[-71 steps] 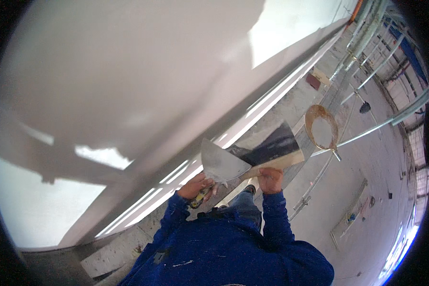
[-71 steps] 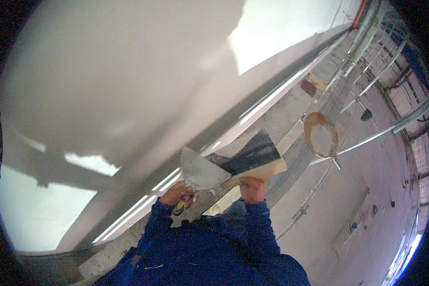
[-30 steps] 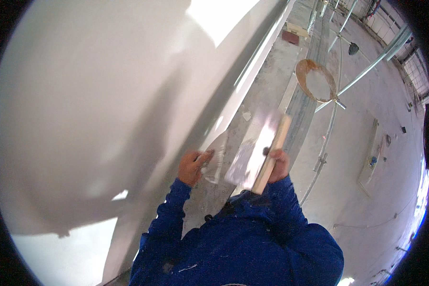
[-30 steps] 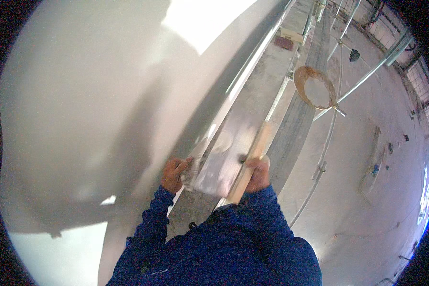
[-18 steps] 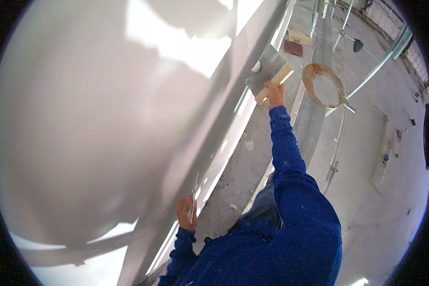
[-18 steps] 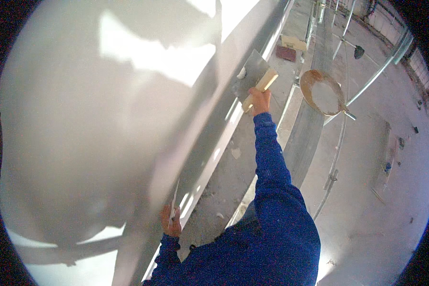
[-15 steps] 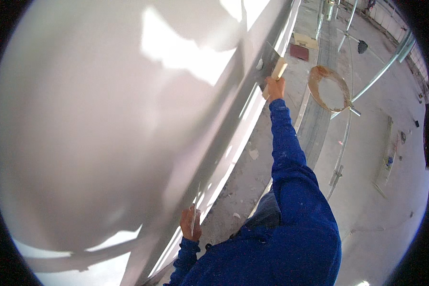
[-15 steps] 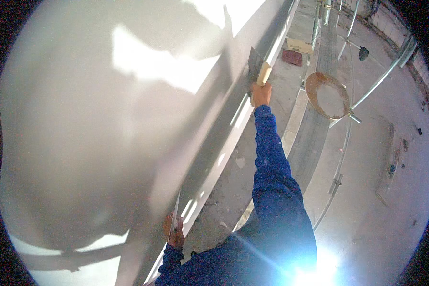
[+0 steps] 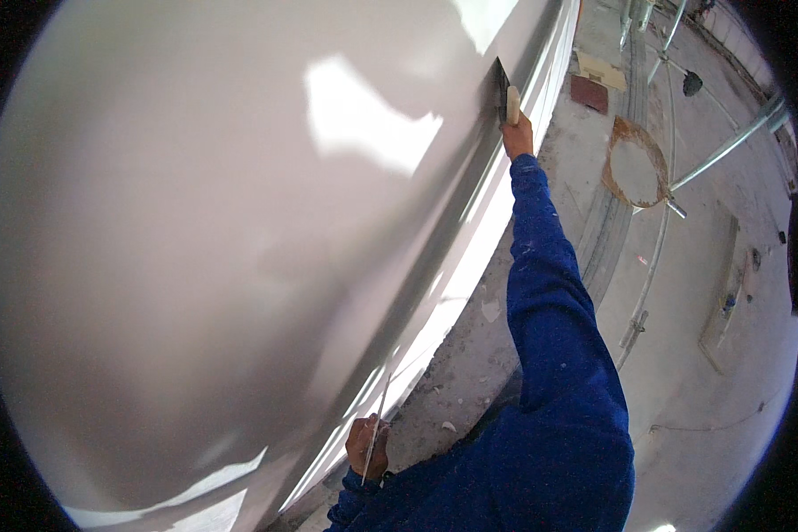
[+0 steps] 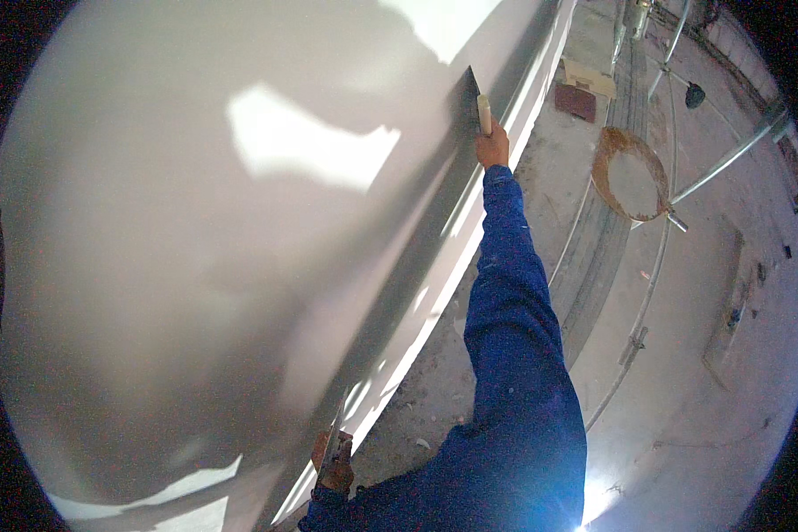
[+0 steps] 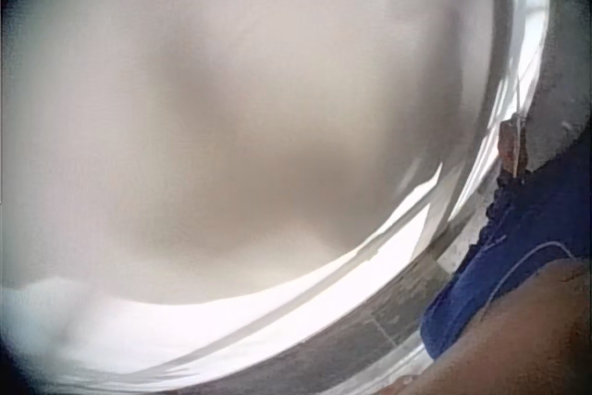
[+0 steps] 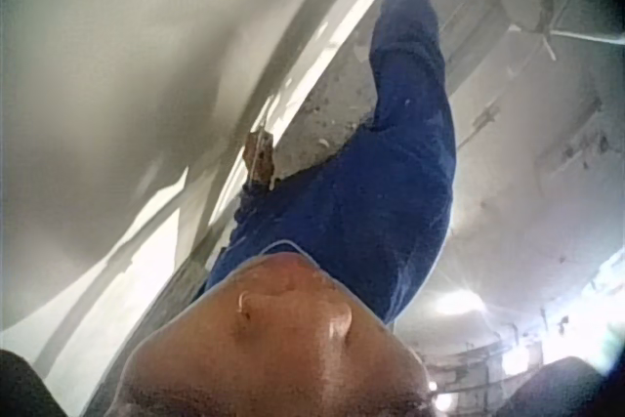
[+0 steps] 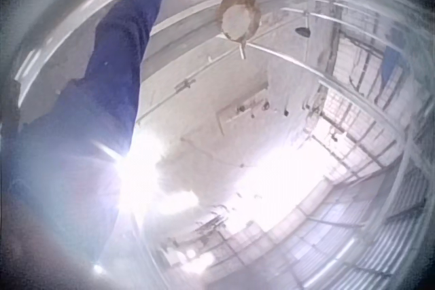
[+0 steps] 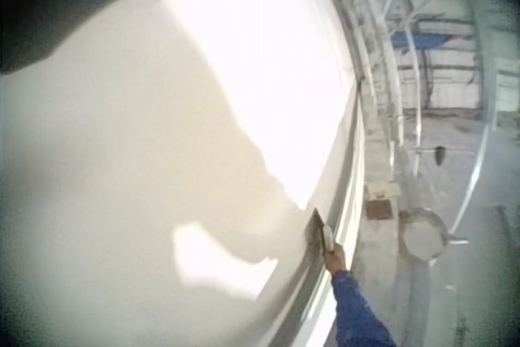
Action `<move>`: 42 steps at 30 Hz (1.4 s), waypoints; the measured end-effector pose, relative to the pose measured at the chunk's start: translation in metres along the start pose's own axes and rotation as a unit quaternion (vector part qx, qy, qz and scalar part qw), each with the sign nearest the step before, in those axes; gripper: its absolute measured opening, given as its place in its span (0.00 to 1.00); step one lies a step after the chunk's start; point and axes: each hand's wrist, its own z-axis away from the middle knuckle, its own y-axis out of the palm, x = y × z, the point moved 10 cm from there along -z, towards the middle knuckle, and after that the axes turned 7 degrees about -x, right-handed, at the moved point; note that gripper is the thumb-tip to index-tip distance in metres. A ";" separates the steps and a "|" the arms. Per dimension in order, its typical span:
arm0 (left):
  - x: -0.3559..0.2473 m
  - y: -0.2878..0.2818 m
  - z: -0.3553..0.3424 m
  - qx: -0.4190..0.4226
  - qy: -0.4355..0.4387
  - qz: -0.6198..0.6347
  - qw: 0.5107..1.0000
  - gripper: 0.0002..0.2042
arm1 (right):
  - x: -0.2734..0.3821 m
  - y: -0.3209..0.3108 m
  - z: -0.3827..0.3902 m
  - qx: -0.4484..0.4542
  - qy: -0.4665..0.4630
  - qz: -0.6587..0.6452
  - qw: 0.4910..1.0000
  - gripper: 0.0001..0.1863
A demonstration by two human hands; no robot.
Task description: The person applies plaster to a ceiling using a hawk and trowel while standing on scaffolding. They repeatedly scoop plaster from the hawk and spread it across the ceiling surface in smooth strokes.
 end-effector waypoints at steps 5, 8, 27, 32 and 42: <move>0.014 -0.002 0.005 0.002 -0.087 0.030 0.996 0.07 | -0.009 0.013 0.015 0.003 -0.090 -0.026 0.996 0.29; 0.021 -0.001 0.009 0.008 -0.063 -0.008 0.998 0.05 | -0.015 0.016 0.049 0.016 -0.072 -0.022 0.997 0.29; 0.001 -0.049 0.020 -0.111 0.019 0.152 0.982 0.06 | 0.089 0.009 0.348 0.118 0.060 -0.080 0.988 0.39; -0.011 -0.064 0.020 -0.123 0.027 0.145 0.981 0.05 | 0.136 -0.002 0.430 0.159 0.060 -0.088 0.982 0.43; 0.003 -0.085 0.043 -0.094 -0.071 0.291 0.949 0.08 | 0.146 -0.063 0.542 0.279 0.345 -0.266 0.856 0.25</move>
